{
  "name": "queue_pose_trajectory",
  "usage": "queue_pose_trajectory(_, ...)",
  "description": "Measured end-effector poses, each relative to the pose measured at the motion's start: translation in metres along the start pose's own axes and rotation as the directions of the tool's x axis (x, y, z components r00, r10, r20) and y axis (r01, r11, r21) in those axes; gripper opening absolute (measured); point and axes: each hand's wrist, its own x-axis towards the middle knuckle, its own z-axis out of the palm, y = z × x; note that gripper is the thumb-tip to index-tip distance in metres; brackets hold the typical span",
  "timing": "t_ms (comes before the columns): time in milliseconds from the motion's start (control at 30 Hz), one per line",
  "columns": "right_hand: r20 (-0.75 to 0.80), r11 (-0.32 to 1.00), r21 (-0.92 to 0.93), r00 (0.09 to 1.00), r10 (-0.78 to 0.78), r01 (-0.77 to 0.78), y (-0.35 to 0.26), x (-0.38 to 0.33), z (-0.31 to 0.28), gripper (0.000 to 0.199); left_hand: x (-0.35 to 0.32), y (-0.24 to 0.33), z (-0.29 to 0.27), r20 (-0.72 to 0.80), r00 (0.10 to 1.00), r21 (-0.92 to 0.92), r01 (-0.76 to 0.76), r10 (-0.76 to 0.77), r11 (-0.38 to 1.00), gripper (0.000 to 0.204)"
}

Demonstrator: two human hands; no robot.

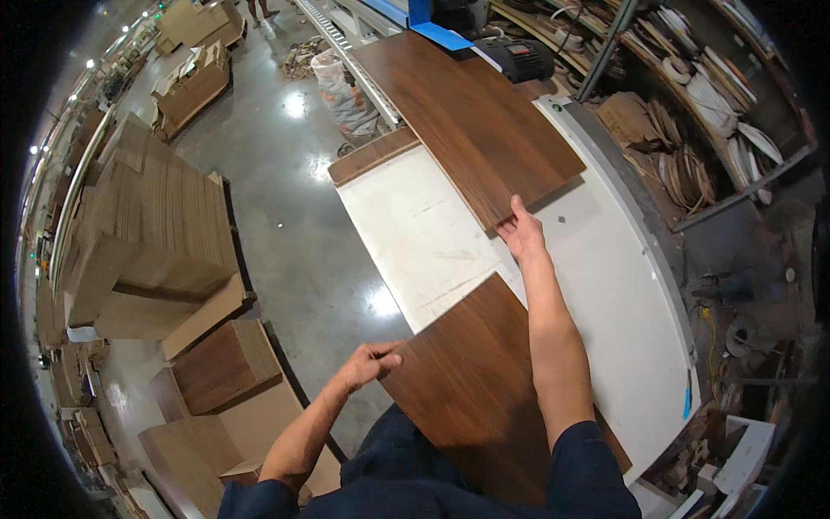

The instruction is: The person walks through a warehouse carrying a pallet jack, then places wooden panels on a workbench. They use a utility knife to trim edges of the panels and stack them on a pallet. The person handles multiple panels one at a time, flipping and aligning them before stacking.

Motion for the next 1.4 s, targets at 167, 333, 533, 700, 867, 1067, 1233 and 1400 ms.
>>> queue_pose_trajectory(167, 0.007, 0.999, 0.005, 0.999, -0.054, 0.054, 0.005, 0.008, 0.012, 0.042, 0.030, 0.034, -0.019, -0.082, 0.995, 0.259, -0.026, 0.049, 0.966, 0.053)
queue_pose_trajectory(333, -0.094, 0.991, -0.131, 0.994, -0.054, 0.041, -0.002, -0.083, -0.038, 0.039, 0.133, 0.114, -0.031, -0.269, 0.921, -0.108, -0.318, 0.281, 0.942, 0.061)
queue_pose_trajectory(533, -0.393, 0.992, -0.059, 0.911, -0.124, 0.110, -0.002, -0.276, -0.107, 0.049, 0.244, 0.153, -0.056, 0.045, 0.889, -0.924, -0.137, 0.457, 0.357, 0.030)
queue_pose_trajectory(700, -0.737, 0.995, -0.029, 0.670, -0.089, 0.100, 0.024, -0.382, -0.188, 0.049, 0.189, 0.153, 0.043, -0.061, 0.985, -0.771, -0.147, 0.159, 0.620, 0.030)
queue_pose_trajectory(867, -0.823, 0.991, -0.106, 0.553, -0.134, 0.082, 0.103, -0.510, -0.298, 0.046, 0.062, 0.074, 0.100, 0.070, 0.996, -0.697, 0.006, 0.060, 0.717, 0.030)
queue_pose_trajectory(1067, -0.875, 0.981, -0.191, 0.446, -0.186, 0.033, 0.139, -0.601, -0.375, 0.062, -0.038, 0.004, 0.142, 0.213, 0.972, -0.646, 0.217, -0.100, 0.732, 0.042)
queue_pose_trajectory(1233, -0.791, 0.869, -0.418, 0.576, -0.204, -0.265, 0.117, -0.630, -0.427, 0.059, -0.067, -0.051, 0.161, 0.253, 0.950, -0.635, 0.307, -0.185, 0.709, 0.039)
queue_pose_trajectory(1400, -0.444, 0.227, -0.838, 0.377, -0.813, -0.497, 0.125, -0.667, -0.419, 0.056, -0.120, -0.012, 0.133, 0.221, 0.938, 0.453, 0.143, -0.267, 0.880, 0.028)
